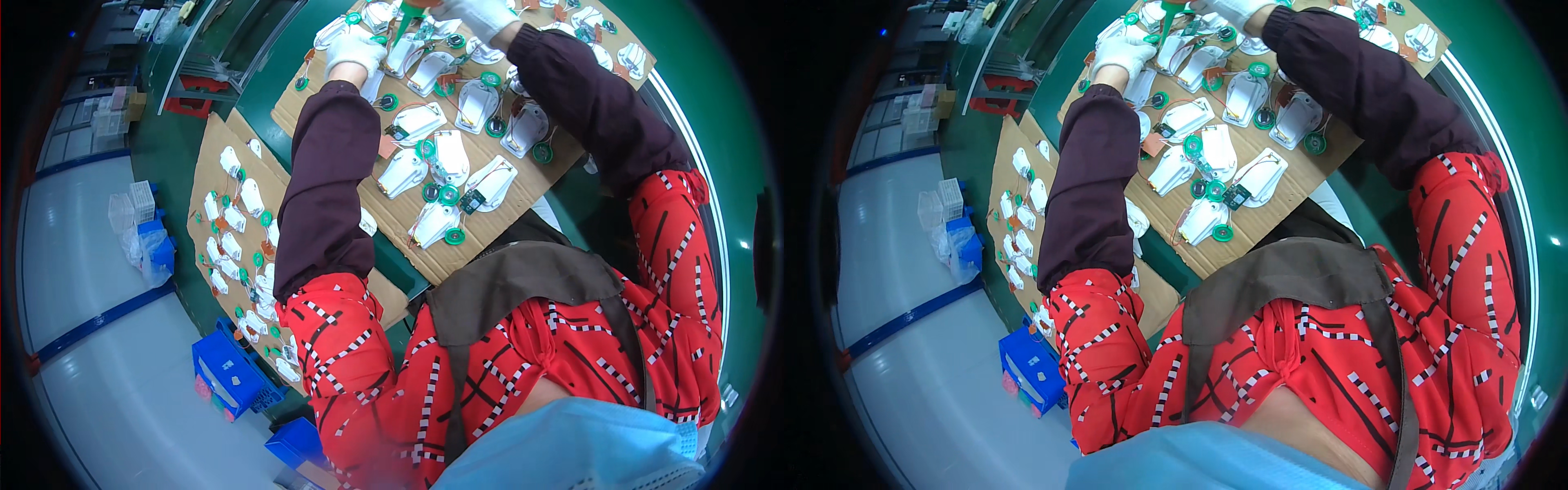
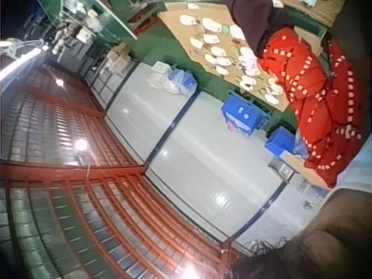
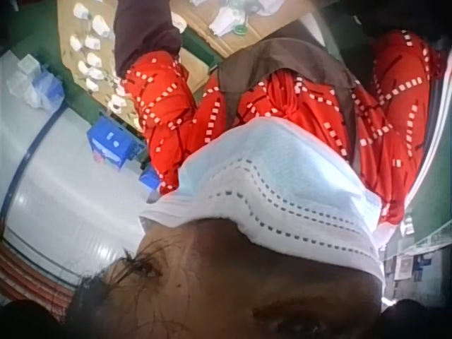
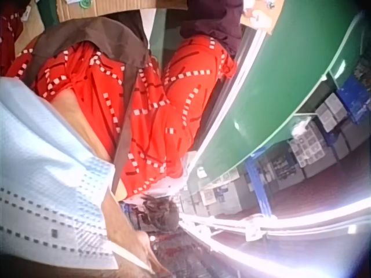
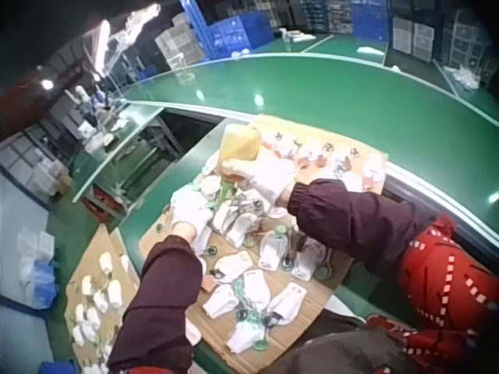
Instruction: The recorder is applying a liquid adhesive or lubricant from a squeeze bottle to specific points on small plastic components arranged on a board.
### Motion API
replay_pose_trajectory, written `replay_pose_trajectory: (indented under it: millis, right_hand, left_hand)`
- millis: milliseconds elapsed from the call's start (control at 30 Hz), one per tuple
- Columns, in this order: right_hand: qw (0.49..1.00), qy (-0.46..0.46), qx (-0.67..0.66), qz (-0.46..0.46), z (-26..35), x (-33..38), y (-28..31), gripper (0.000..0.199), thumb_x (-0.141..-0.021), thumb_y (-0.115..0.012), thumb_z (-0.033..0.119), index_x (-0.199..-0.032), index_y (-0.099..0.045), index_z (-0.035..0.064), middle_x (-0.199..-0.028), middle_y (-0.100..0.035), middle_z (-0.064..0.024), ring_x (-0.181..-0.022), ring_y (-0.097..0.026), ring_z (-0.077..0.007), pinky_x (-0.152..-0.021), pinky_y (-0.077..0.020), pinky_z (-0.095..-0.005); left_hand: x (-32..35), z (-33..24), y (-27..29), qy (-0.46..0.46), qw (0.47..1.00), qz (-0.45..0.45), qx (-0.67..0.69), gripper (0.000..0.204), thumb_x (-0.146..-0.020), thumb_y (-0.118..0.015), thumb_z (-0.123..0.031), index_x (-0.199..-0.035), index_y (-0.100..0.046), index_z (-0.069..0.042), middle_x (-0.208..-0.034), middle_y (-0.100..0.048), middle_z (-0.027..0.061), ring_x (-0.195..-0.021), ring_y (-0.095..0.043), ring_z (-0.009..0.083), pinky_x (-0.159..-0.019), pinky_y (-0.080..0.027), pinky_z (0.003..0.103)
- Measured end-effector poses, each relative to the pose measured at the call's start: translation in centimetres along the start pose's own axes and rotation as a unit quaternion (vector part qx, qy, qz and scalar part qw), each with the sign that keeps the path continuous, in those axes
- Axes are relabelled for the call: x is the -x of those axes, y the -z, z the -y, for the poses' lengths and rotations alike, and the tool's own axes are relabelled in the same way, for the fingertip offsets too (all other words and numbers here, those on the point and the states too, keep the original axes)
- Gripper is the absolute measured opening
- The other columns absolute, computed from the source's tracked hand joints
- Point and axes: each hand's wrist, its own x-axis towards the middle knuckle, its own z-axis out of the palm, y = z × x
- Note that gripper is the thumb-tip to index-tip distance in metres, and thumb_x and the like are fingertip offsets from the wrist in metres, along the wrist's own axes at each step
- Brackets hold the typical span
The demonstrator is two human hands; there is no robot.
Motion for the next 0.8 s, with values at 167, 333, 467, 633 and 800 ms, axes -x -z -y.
replay_pose_trajectory:
  millis: [167, 333, 467, 633, 800]
  right_hand:
    - [0.995, -0.040, -0.082, -0.041, -0.1, 0.3, 2.2, 0.024, -0.083, -0.069, 0.021, -0.099, -0.063, 0.0053, -0.082, -0.064, -0.0041, -0.056, -0.056, -0.0115, -0.048, -0.0431, -0.0220]
    - [0.956, -0.093, -0.278, -0.025, 1.0, 0.4, 2.7, 0.032, -0.086, -0.066, 0.026, -0.108, -0.054, 0.0056, -0.079, -0.062, -0.0063, -0.058, -0.056, -0.0147, -0.052, -0.0484, -0.0288]
    - [0.901, -0.163, -0.399, 0.048, 2.1, -0.3, 4.0, 0.037, -0.090, -0.061, 0.034, -0.108, -0.052, 0.0033, -0.081, -0.060, -0.0066, -0.061, -0.054, -0.0153, -0.058, -0.0482, -0.0275]
    - [0.965, -0.056, -0.254, 0.022, 0.9, 0.7, 2.3, 0.029, -0.088, -0.065, 0.024, -0.108, -0.056, 0.0045, -0.089, -0.064, -0.0076, -0.066, -0.058, -0.0145, -0.056, -0.0473, -0.0259]
    - [0.996, -0.045, -0.049, 0.058, 0.0, 1.0, -0.4, 0.029, -0.082, -0.070, 0.019, -0.104, -0.063, 0.0023, -0.093, -0.066, -0.0047, -0.078, -0.062, -0.0110, -0.063, -0.0496, -0.0236]
  left_hand:
    - [-0.5, 0.2, -0.9, 0.004, 0.997, 0.027, 0.073, 0.026, -0.070, -0.068, -0.033, -0.090, -0.074, -0.018, -0.098, -0.069, 0.0089, -0.093, -0.065, 0.0282, -0.086, -0.050, 0.035]
    - [-1.1, 2.5, -1.8, -0.007, 0.975, -0.007, 0.220, 0.024, -0.072, -0.067, -0.032, -0.089, -0.074, -0.016, -0.092, -0.070, 0.0081, -0.086, -0.066, 0.0229, -0.079, -0.052, 0.035]
    - [-0.8, 2.2, -1.5, 0.042, 0.961, -0.004, 0.274, 0.024, -0.073, -0.068, -0.029, -0.087, -0.073, -0.010, -0.082, -0.069, 0.0076, -0.075, -0.066, 0.0191, -0.069, -0.053, 0.034]
    - [1.6, 1.1, 0.2, 0.107, 0.859, 0.008, 0.501, 0.028, -0.086, -0.061, -0.010, -0.108, -0.062, 0.007, -0.098, -0.066, 0.0142, -0.080, -0.066, 0.0204, -0.070, -0.055, 0.028]
    - [2.0, 1.6, 0.3, 0.086, 0.829, 0.015, 0.552, 0.026, -0.090, -0.052, -0.003, -0.111, -0.057, 0.011, -0.109, -0.063, 0.0188, -0.091, -0.065, 0.0261, -0.074, -0.056, 0.030]
